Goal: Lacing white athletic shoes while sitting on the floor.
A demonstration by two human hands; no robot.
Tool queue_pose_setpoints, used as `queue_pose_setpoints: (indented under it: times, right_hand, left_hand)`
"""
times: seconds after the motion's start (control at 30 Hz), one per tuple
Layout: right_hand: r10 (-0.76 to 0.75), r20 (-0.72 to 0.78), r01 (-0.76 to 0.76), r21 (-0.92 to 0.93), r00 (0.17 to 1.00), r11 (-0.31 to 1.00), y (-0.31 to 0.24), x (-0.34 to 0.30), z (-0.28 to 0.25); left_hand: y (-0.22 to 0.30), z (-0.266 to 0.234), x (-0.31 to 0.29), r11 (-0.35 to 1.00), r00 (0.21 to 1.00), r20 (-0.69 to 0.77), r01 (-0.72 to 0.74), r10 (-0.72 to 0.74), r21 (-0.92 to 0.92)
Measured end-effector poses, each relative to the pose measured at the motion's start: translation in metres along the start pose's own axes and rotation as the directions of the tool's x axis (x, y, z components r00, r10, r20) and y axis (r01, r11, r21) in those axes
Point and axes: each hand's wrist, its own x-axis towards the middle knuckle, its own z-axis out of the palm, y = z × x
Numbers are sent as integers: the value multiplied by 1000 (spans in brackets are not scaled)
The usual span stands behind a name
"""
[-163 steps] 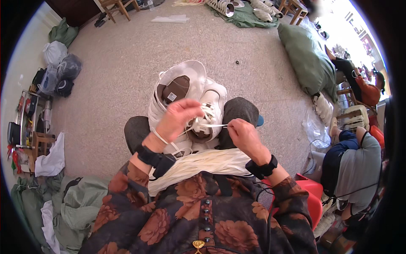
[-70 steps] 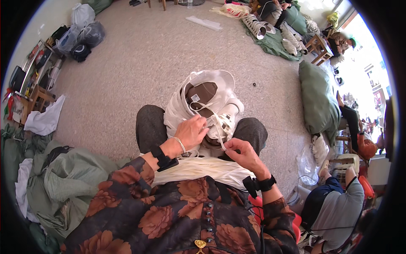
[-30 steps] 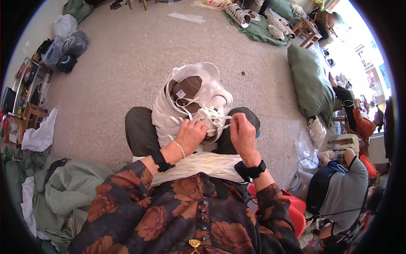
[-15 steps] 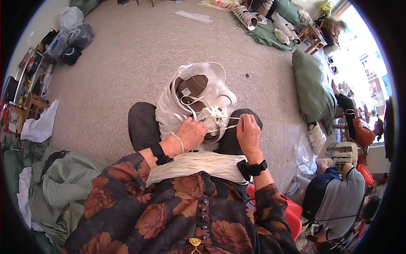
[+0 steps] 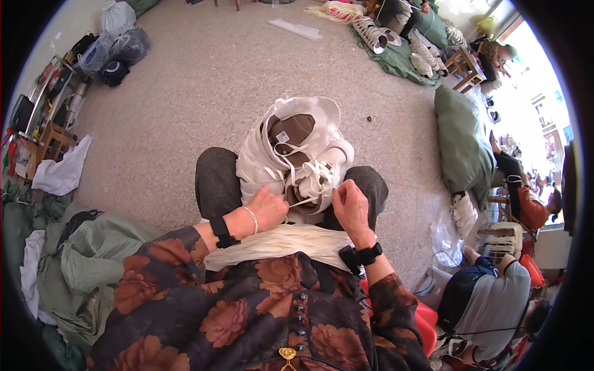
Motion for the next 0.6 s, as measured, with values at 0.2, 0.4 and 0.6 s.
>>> queue_pose_setpoints:
  times: [0.2, 0.4, 0.6]
  right_hand:
    - [-211, 79, 214, -26, 974, 976, -10, 1, 4]
    - [-307, 115, 312, -34, 945, 949, -8, -2, -1]
    - [-140, 191, 114, 140, 971, 984, -10, -14, -8]
  left_hand:
    - [1, -5, -26, 1000, 997, 72, -28, 28, 1]
    - [-12, -17, -56, 1000, 998, 61, 0, 1, -22]
    - [-16, -11, -52, 1000, 1000, 10, -20, 20, 1]
